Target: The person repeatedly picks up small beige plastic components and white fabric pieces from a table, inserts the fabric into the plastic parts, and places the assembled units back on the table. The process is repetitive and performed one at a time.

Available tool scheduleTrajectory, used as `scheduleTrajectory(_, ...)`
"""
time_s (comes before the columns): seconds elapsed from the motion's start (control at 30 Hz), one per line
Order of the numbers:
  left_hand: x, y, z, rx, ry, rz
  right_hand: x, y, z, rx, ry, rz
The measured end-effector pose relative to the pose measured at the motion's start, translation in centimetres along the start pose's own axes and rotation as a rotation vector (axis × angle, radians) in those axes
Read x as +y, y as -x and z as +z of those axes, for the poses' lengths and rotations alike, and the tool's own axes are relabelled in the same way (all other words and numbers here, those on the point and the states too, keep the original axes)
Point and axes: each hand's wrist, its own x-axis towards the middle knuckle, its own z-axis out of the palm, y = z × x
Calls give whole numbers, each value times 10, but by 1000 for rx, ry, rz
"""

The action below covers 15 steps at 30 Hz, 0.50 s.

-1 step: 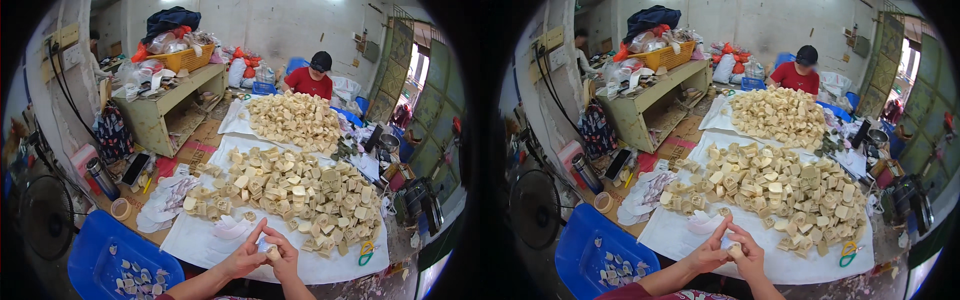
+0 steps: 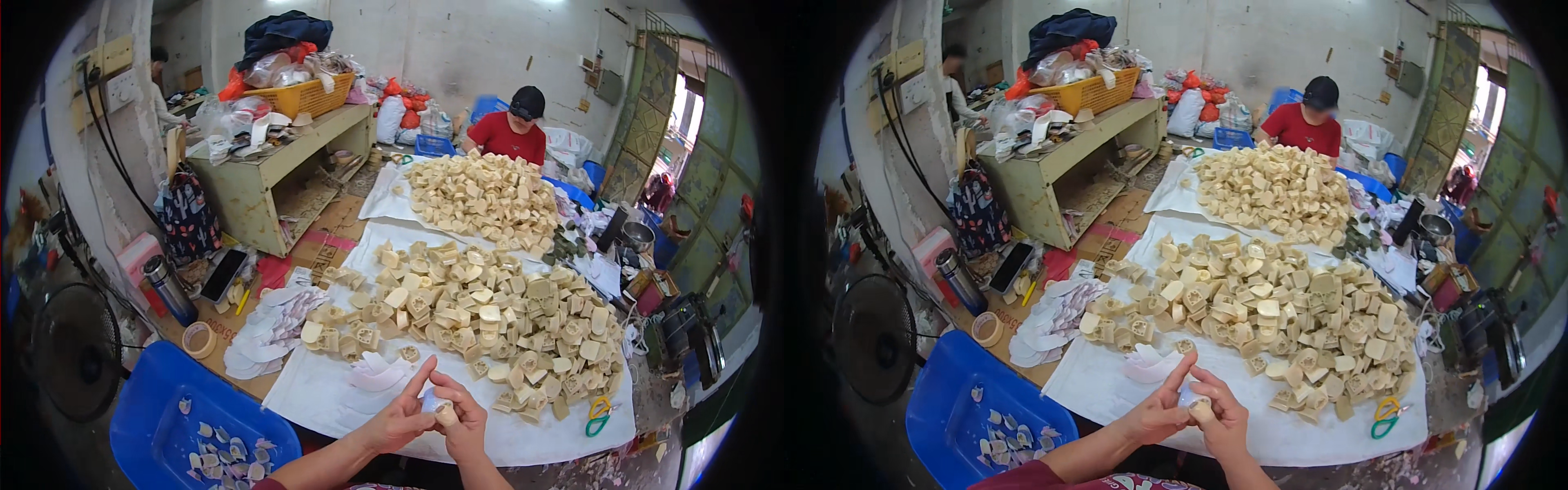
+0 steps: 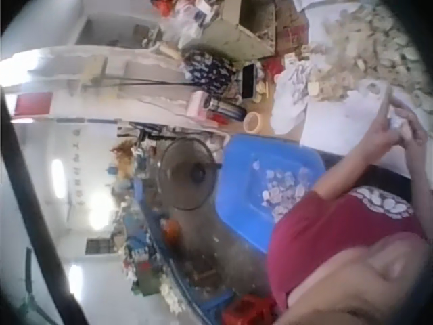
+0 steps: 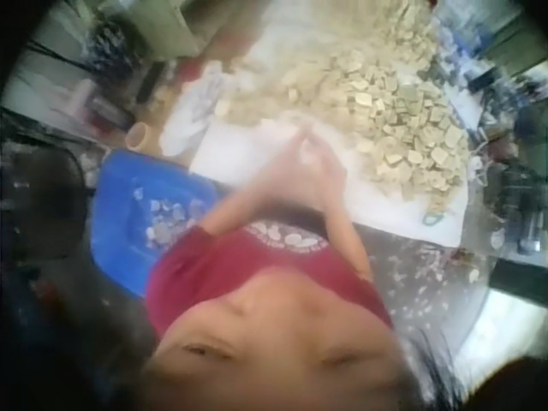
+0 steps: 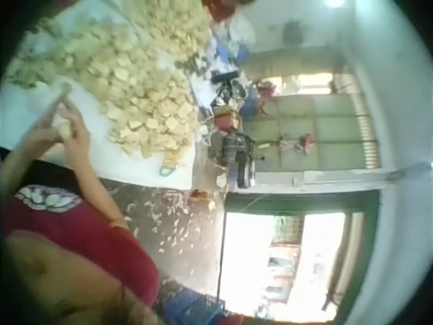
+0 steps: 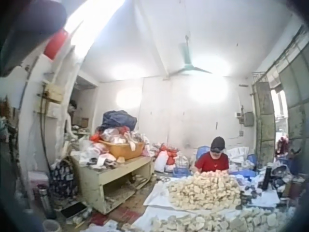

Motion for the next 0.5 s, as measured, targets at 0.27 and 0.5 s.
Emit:
scheduleTrajectory(0.27, 17, -11, -10, -244, -1591, 368, 1, 7, -38, 149, -132, 414)
scheduleTrajectory(0.5, 32, -7, -18, -269, -1742, 408, 12, 16, -38, 111, 122, 353)
